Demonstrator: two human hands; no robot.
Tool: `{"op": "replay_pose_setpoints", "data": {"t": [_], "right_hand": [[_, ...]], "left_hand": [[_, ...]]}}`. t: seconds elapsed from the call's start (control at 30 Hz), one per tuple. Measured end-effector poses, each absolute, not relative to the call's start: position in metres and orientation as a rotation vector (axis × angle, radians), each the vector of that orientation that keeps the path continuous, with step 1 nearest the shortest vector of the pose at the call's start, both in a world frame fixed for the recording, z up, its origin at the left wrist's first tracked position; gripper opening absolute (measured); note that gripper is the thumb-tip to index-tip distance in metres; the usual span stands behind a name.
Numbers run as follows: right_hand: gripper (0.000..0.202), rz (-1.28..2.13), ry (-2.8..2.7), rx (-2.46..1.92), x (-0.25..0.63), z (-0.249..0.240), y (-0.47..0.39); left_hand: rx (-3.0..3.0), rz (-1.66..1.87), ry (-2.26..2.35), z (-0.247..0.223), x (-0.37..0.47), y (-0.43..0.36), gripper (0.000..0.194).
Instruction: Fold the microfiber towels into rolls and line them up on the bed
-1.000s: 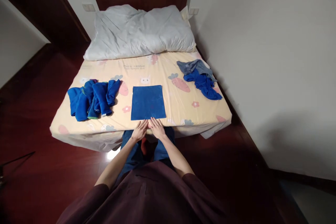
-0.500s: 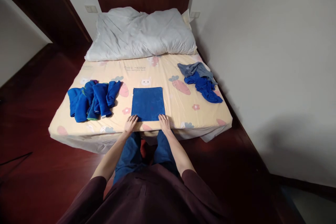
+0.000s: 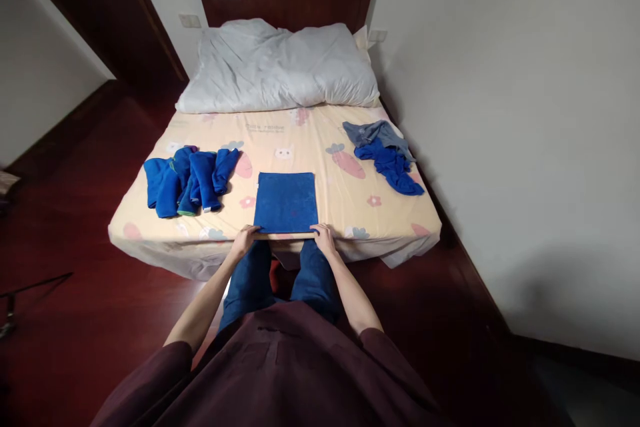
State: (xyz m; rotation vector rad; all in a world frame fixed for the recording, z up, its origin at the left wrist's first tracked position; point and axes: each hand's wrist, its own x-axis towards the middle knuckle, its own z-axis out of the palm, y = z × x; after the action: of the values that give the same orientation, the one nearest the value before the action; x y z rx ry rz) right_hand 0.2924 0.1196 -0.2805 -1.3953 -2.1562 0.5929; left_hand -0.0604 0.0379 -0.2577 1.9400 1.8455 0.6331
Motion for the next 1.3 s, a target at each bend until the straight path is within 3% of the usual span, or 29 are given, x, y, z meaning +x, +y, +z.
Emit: {"op": "replay_pose_setpoints", "data": {"t": [0.2, 0.53, 0.83, 1.07, 1.3], "right_hand": [[0.058, 0.68, -1.993, -1.313, 0.295, -0.292, 0.134], [0.05, 0.973, -1.717, -1.305, 0.292, -0.299, 0.139], [0.024, 1.081, -1.566, -1.348, 0.296, -0.304, 0.146], [0.051, 1.109, -1.522, -1.385, 0.296, -0.308, 0.152], [0.056, 1.064, -1.505, -1.411, 0.289, -0.305, 0.153]], "left_hand": [[1.76, 0.788, 1.875, -0.263, -0.062, 0.055, 0.041], [1.484, 0.982, 1.776, -0.265, -0.056, 0.06, 0.025], [1.345, 1.022, 1.853, -0.27, -0.061, 0.057, 0.028], [1.298, 0.977, 1.927, -0.274, -0.061, 0.065, 0.029], [1.309, 0.921, 1.977, -0.279, -0.061, 0.073, 0.027]]}}
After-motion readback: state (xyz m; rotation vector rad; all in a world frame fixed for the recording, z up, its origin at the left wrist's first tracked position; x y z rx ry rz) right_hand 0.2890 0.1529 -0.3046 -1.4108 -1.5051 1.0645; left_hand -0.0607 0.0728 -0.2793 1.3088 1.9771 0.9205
